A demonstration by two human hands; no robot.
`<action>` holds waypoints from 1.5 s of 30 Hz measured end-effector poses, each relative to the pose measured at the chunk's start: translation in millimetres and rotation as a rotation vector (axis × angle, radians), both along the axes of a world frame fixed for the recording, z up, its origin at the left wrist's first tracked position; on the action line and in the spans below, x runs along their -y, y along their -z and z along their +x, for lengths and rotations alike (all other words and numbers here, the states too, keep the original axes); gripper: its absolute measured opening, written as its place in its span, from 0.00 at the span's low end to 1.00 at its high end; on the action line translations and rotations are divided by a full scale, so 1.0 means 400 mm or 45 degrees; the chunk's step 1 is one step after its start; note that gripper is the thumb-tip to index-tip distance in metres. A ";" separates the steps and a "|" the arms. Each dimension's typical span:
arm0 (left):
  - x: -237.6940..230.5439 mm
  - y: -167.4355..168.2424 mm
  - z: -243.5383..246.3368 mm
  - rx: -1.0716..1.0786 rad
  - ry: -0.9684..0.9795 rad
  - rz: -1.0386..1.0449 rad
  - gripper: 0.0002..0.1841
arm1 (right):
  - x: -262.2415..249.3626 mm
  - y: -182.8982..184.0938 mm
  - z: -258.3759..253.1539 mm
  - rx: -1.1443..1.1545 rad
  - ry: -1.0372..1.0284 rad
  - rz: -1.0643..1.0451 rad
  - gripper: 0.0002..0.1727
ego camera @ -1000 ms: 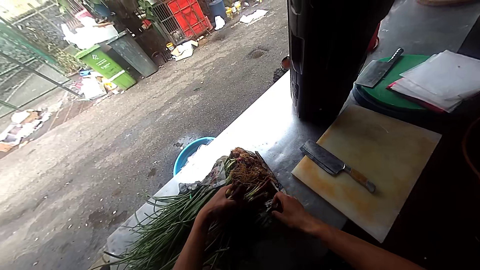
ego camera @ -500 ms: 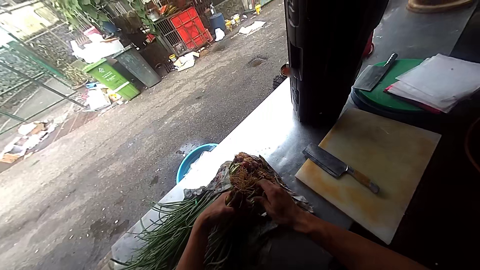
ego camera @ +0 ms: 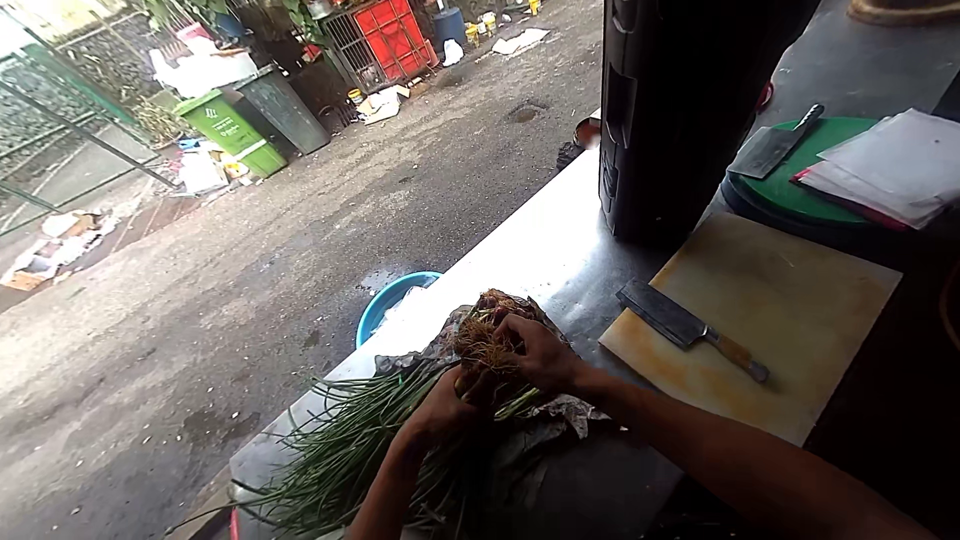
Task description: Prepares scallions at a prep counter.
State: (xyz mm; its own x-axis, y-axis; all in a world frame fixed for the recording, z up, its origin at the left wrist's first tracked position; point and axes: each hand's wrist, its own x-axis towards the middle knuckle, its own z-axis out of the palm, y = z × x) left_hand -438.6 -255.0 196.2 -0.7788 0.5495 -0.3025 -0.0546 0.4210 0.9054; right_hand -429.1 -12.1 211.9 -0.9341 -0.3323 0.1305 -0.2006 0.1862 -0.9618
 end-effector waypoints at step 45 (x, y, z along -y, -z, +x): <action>0.045 0.014 -0.012 -0.259 -0.243 0.017 0.23 | -0.021 0.051 0.102 -0.464 0.242 0.467 0.14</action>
State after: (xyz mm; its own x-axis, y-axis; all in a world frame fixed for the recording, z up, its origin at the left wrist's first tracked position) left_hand -443.2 -272.9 190.6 -0.9124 0.3903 -0.1231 0.0516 0.4082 0.9114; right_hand -388.2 -3.8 191.3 -0.8981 -0.2469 0.3640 -0.4388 0.5612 -0.7018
